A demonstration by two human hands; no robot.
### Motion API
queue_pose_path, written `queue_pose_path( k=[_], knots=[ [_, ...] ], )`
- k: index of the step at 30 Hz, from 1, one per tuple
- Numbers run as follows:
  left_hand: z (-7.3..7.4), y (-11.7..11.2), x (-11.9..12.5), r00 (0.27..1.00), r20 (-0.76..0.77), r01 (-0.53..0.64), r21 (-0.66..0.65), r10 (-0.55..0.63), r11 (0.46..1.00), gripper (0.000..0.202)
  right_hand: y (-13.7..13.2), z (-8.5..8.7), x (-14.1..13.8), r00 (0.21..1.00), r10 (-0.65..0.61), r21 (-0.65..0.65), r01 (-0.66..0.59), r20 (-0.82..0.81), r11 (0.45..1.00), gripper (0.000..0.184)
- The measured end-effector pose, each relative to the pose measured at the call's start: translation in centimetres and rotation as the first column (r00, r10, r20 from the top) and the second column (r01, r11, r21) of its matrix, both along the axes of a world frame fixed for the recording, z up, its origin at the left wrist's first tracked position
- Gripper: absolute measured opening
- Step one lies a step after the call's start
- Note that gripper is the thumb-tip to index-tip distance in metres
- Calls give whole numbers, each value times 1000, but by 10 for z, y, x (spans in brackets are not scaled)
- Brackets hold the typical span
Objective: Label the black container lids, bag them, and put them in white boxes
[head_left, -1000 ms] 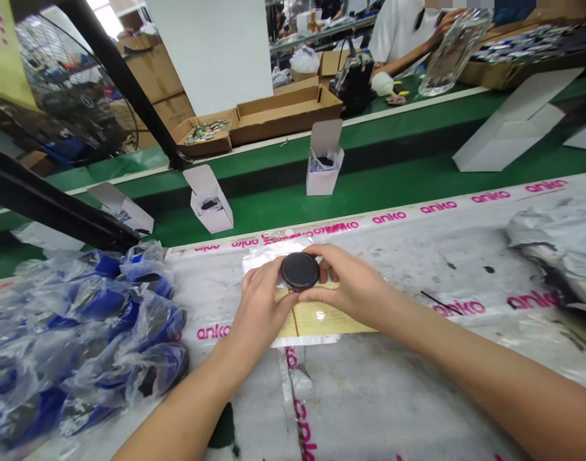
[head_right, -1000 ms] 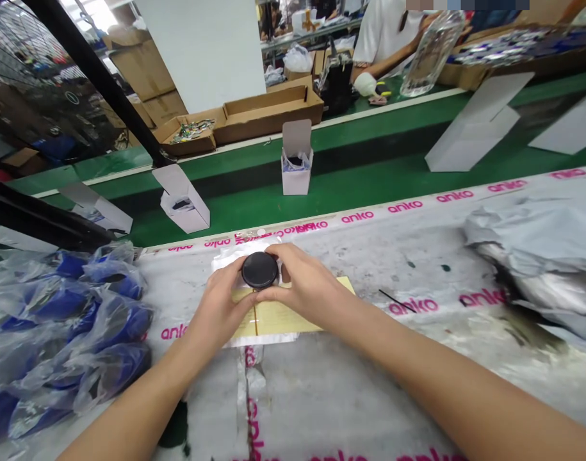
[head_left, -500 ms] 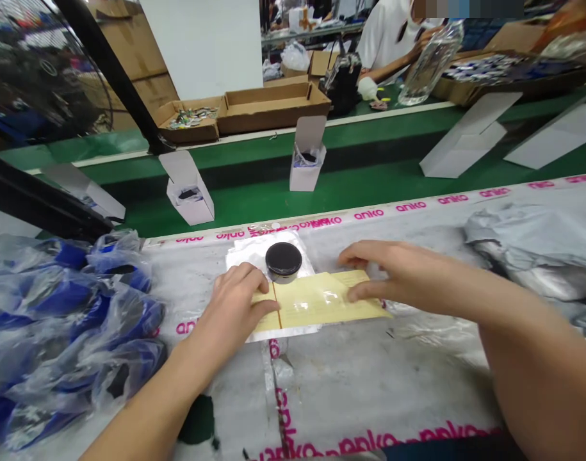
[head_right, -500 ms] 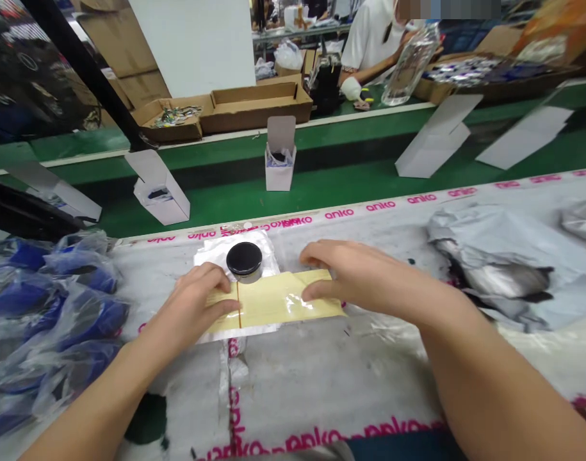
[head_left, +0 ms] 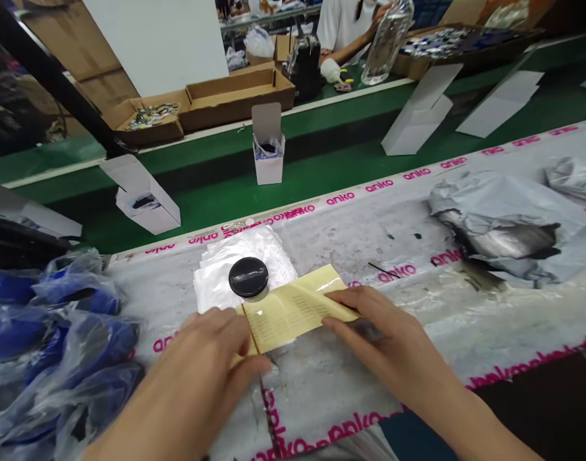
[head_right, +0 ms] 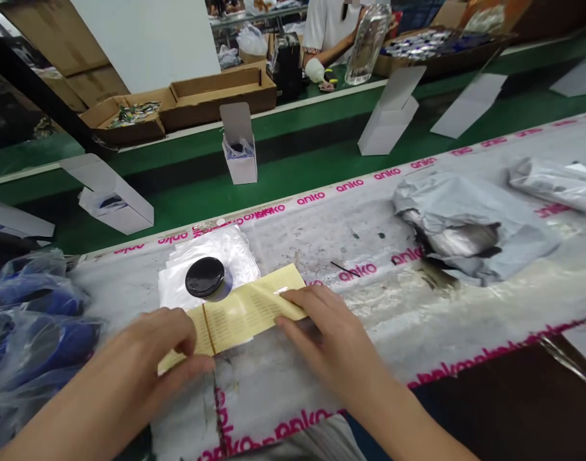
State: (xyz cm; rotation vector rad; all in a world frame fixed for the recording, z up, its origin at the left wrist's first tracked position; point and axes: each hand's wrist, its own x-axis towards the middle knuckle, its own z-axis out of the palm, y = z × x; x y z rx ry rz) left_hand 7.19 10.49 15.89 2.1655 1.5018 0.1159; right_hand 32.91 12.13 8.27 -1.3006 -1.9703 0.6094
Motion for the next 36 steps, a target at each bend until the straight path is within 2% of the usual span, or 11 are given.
queue_pose_path(
  k=[1, 3, 5, 9, 11, 14, 16, 18, 22, 28, 36],
  knots=[
    [0, -3, 7, 994, 89, 63, 53, -68, 997, 6, -1, 2, -1, 1000, -9, -14, 9, -28, 1000, 19],
    [-7, -5, 24, 962, 211, 127, 226, -176, 966, 25, -1, 7, -1, 996, -10, -71, 3, -91, 997, 21],
    [-23, -1, 39, 931, 284, 117, 365, -231, 923, 42, -2, 11, -1, 988, 13, -160, -38, -156, 986, 18],
    [-54, 13, 51, 859, 473, 41, 320, -197, 947, 49, 0, 17, 2, 973, 66, -282, -129, -221, 951, 17],
    [-61, 16, 51, 857, 494, -7, 293, -145, 956, 46, 1, 17, 1, 978, 103, -241, -145, -181, 960, 17],
    [-61, 15, 50, 868, 481, -20, 286, -125, 958, 39, 2, 18, -1, 993, 107, 1, -107, -46, 994, 19],
    [-60, 14, 51, 866, 487, -19, 267, -118, 963, 36, 1, 19, -4, 992, 121, 150, -124, 28, 981, 21],
    [-59, 14, 52, 858, 502, -24, 254, -111, 967, 34, 1, 20, -5, 985, 156, 217, -169, 74, 962, 22],
    [-62, 16, 55, 854, 513, -38, 228, -87, 973, 24, 1, 21, -6, 976, 172, 261, -203, 135, 944, 21],
    [-67, 19, 56, 862, 484, 29, 254, -153, 967, 21, 0, 20, -1, 970, 185, 290, -224, 155, 930, 25],
    [-70, 20, 61, 881, 448, 26, 269, -149, 963, 22, -3, 9, 9, 972, 176, 160, -200, 156, 967, 26]
  ],
)
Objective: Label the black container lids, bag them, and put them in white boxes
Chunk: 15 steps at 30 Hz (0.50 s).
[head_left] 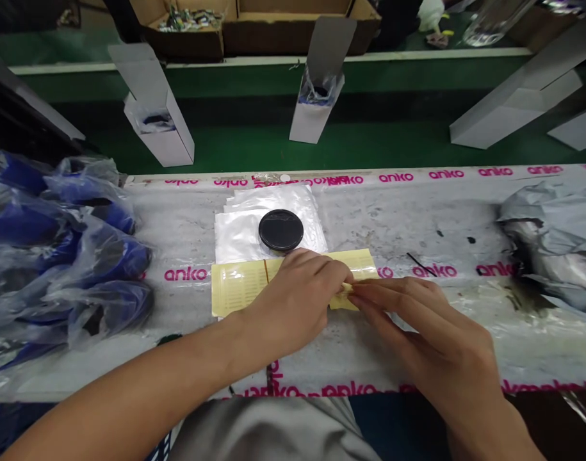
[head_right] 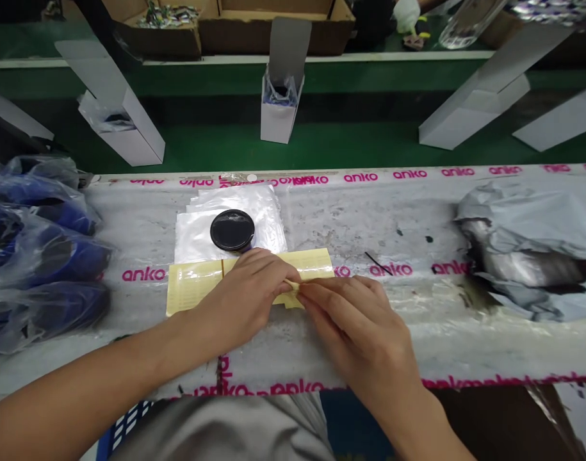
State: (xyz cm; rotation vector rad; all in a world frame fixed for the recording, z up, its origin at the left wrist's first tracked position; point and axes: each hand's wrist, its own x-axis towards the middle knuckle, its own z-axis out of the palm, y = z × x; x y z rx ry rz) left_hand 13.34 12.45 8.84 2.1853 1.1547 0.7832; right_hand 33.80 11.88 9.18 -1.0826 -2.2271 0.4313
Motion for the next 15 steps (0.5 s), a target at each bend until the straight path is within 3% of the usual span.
queue_pose_path(
  k=[5, 10, 15],
  knots=[
    [5, 1, 2, 999, -40, 5, -88, -9, 996, 24, -1, 3, 0, 999, -35, -96, 32, -34, 995, 17],
    [9, 3, 1, 999, -12, 30, -176, -32, 984, 20, 1, 9, -1, 993, -115, -321, 97, -38, 942, 8],
    [7, 1, 4, 998, 61, -5, -225, 20, 974, 22, 8, 7, 1, 994, -22, -309, -13, -107, 951, 9]
  ],
)
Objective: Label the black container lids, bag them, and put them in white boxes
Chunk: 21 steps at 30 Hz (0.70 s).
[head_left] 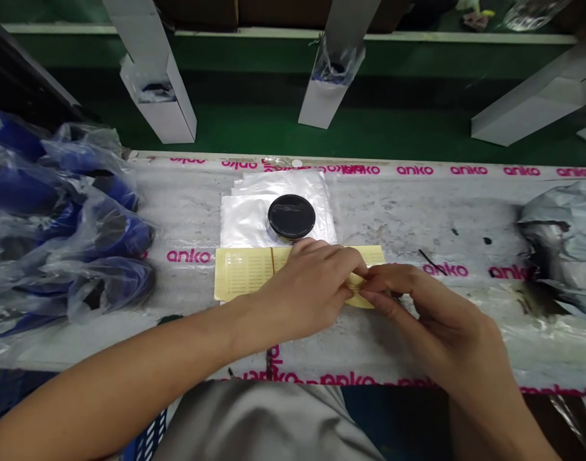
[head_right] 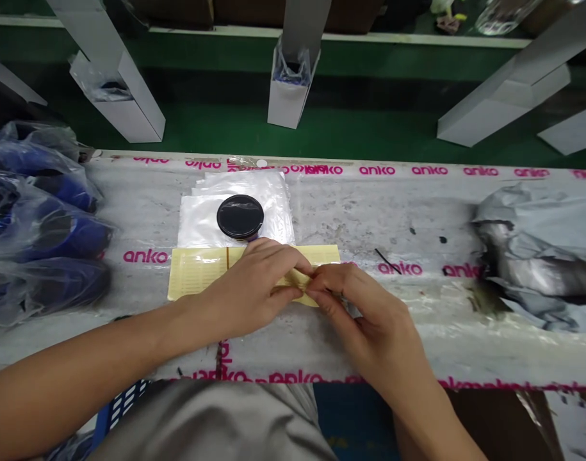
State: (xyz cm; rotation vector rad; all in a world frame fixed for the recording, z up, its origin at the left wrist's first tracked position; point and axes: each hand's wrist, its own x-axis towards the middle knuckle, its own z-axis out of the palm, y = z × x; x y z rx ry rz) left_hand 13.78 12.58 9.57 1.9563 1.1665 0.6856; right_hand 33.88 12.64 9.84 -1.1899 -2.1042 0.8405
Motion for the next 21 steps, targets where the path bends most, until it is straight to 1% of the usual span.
queue_pose_path(
  k=[3, 6, 8, 12, 17, 19, 21],
  knots=[
    [0, -1, 2, 1000, 19, -24, -42, 25, 999, 24, 3, -2, 1, 999, 35, 24, -34, -30, 999, 10],
    [1, -1, 2, 999, 32, -35, -52, 36, 998, 24, 3, -4, 2, 997, 30, -2, -30, -69, 1000, 12],
    [1, -1, 2, 999, 30, -39, -50, 41, 998, 25, 3, -5, 2, 995, 9, -47, -14, -97, 999, 11],
    [1, -2, 3, 998, 25, -61, -39, 62, 997, 23, 1, -7, 2, 990, -46, -178, 22, -133, 984, 3],
    [-4, -1, 4, 996, 34, -80, 24, 79, 996, 21, 1, -8, 1, 962, -155, -318, 78, -225, 945, 5],
    [-8, -2, 5, 997, 5, -72, 75, 72, 995, 22, 3, -5, 1, 920, -237, -393, 102, -311, 914, 7],
    [-11, -6, 5, 997, -50, -49, 168, 58, 985, 27, 7, -1, 3, 862, -331, -486, 115, -385, 867, 12]
  ],
)
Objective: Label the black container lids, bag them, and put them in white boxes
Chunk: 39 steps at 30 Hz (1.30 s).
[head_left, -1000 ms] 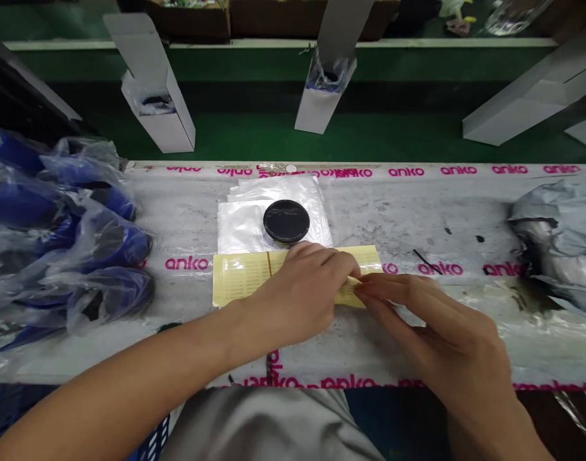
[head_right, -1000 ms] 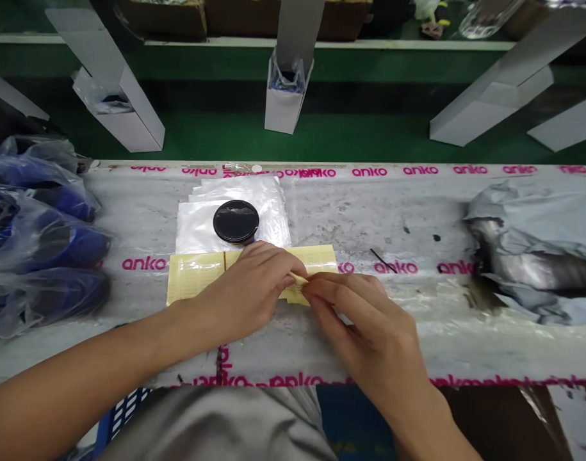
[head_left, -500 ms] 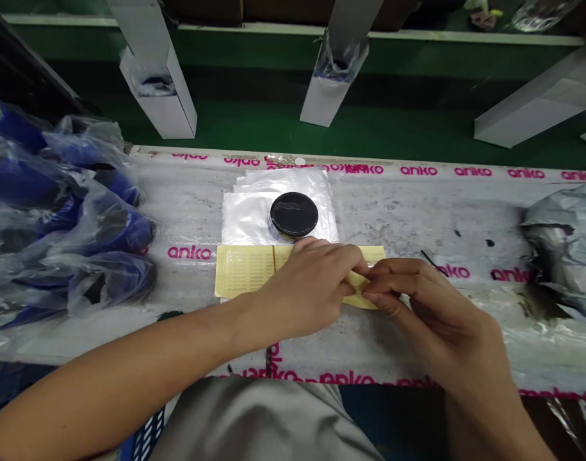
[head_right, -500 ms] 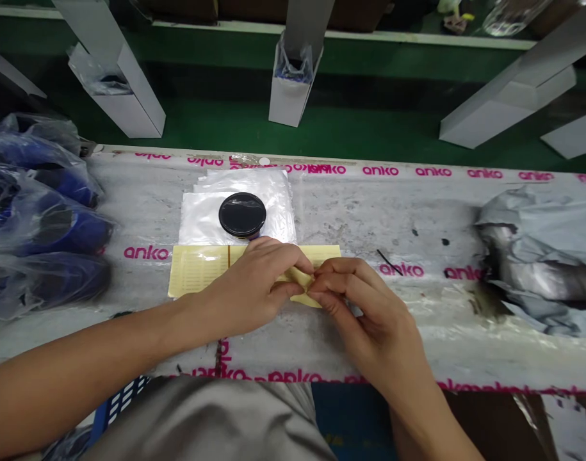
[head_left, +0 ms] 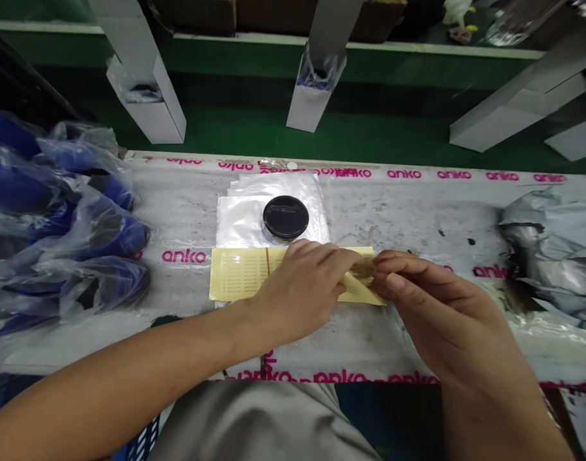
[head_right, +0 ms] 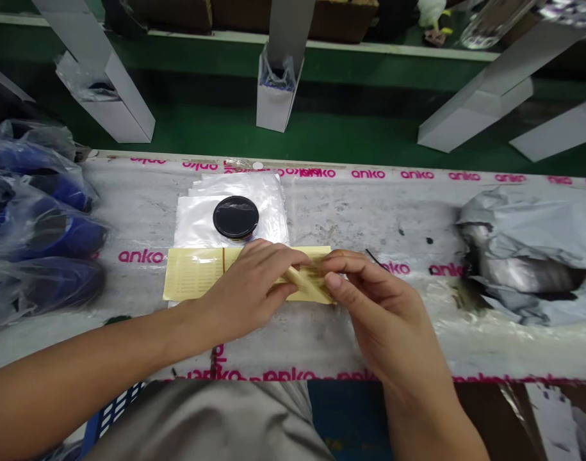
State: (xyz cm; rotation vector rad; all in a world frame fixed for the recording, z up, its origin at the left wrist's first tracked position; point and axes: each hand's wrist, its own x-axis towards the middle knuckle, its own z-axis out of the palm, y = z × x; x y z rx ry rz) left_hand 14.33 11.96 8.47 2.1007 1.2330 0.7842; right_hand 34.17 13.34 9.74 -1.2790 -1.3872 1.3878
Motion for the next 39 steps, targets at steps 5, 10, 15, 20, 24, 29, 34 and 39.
queue_pose_path(
  k=[5, 10, 15, 20, 24, 29, 34, 39],
  knots=[
    [18, -17, -9, 987, -159, 53, 297, -6, 953, 29, 9, 14, 8, 994, -45, -121, 33, -96, 992, 22],
    [53, -16, -50, 969, -29, -224, 323, 246, 920, 8, 23, 31, 3, 988, -10, -173, -17, -156, 985, 21],
    [31, 4, -81, 927, 15, -375, -4, 375, 927, 82, 46, 56, -34, 957, 188, -244, -241, -222, 940, 20],
    [5, 13, -79, 926, 157, -321, -148, 343, 935, 70, 56, 59, -65, 850, 393, -334, -506, -351, 796, 30],
    [11, 10, -75, 919, 200, -323, -108, 339, 940, 53, 49, 44, -64, 838, 318, -397, -502, -444, 769, 23],
    [2, 3, -77, 895, 328, -287, -91, 300, 954, 69, 37, 35, -60, 762, 309, -460, -607, -569, 649, 28],
    [-8, 1, -76, 876, 399, -270, -56, 269, 961, 77, 31, 30, -62, 773, 246, -527, -592, -585, 609, 30],
    [-6, 2, -75, 836, 490, -221, -111, 247, 969, 69, 33, 30, -62, 786, 241, -503, -565, -569, 654, 31]
  ],
)
